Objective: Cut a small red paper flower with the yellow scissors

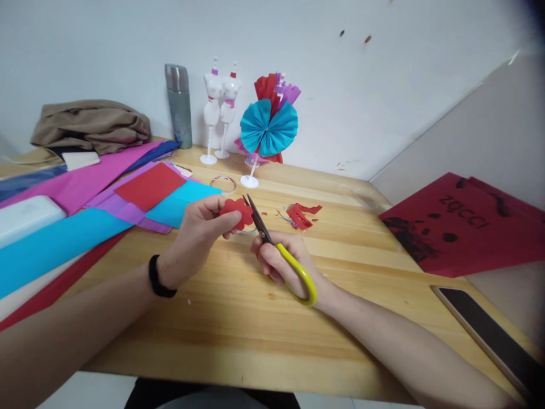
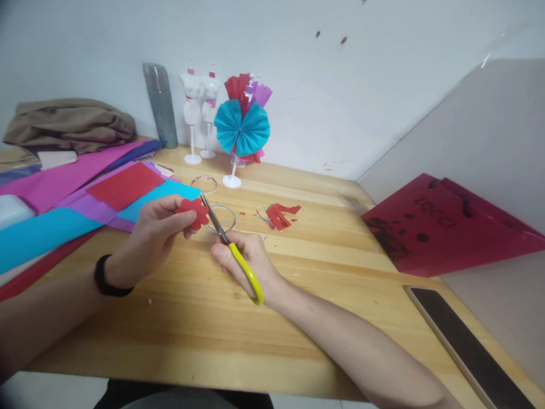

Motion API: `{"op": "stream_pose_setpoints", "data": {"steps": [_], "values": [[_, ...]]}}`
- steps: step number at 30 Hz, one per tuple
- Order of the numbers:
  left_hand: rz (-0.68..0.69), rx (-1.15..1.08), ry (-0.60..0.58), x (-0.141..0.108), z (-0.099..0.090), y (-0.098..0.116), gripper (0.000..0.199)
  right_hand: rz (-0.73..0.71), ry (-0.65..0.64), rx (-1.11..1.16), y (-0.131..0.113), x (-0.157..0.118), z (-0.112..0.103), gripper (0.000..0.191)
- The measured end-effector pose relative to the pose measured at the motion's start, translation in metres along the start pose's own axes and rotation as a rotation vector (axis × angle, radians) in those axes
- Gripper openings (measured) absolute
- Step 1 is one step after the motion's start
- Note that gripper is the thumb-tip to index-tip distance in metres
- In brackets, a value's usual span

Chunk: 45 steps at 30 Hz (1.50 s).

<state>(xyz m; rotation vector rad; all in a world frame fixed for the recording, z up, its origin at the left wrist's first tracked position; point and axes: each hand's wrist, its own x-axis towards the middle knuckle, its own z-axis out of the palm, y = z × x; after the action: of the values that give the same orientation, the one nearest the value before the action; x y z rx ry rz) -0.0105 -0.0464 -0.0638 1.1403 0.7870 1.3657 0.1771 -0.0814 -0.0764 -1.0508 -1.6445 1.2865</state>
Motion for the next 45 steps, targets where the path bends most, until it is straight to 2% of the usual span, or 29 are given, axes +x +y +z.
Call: {"op": "stream_pose_setpoints", "data": {"steps": [7,13,17,20,22,24,25,28,31,38,45], "values": [[-0.023,0.005,0.007,0.001,0.0,0.0,0.017,-0.026,-0.013,-0.021,0.004,0.003,0.0,0.059],[-0.02,0.004,0.003,0.002,-0.001,0.0,0.014,-0.094,-0.013,0.048,0.012,0.004,-0.002,0.057],[-0.005,0.005,-0.007,0.002,-0.001,-0.001,0.013,-0.033,-0.003,0.135,0.013,0.003,0.0,0.057],[-0.004,0.021,-0.006,0.002,-0.002,-0.001,0.013,-0.071,0.082,0.303,0.011,0.007,0.004,0.055],[-0.016,0.031,-0.01,0.002,-0.001,-0.002,0.015,-0.151,0.213,0.422,0.009,0.012,0.004,0.049],[-0.032,0.034,-0.037,0.001,-0.001,-0.003,0.017,-0.171,0.338,0.406,0.007,0.018,0.002,0.039],[-0.041,0.036,-0.06,0.001,-0.001,-0.004,0.017,-0.158,0.359,0.379,0.006,0.02,0.001,0.036],[-0.074,0.051,-0.138,-0.001,-0.001,-0.006,0.015,-0.101,0.318,0.309,0.006,0.022,-0.004,0.03],[-0.11,0.09,-0.184,-0.003,0.0,-0.008,0.017,-0.104,0.303,0.279,0.006,0.021,-0.005,0.032],[-0.153,0.16,-0.234,-0.006,0.004,-0.01,0.022,-0.09,0.22,0.203,-0.001,0.017,-0.004,0.044],[-0.17,0.21,-0.283,-0.006,0.006,-0.009,0.027,-0.058,0.195,0.141,-0.003,0.017,-0.002,0.035]]}}
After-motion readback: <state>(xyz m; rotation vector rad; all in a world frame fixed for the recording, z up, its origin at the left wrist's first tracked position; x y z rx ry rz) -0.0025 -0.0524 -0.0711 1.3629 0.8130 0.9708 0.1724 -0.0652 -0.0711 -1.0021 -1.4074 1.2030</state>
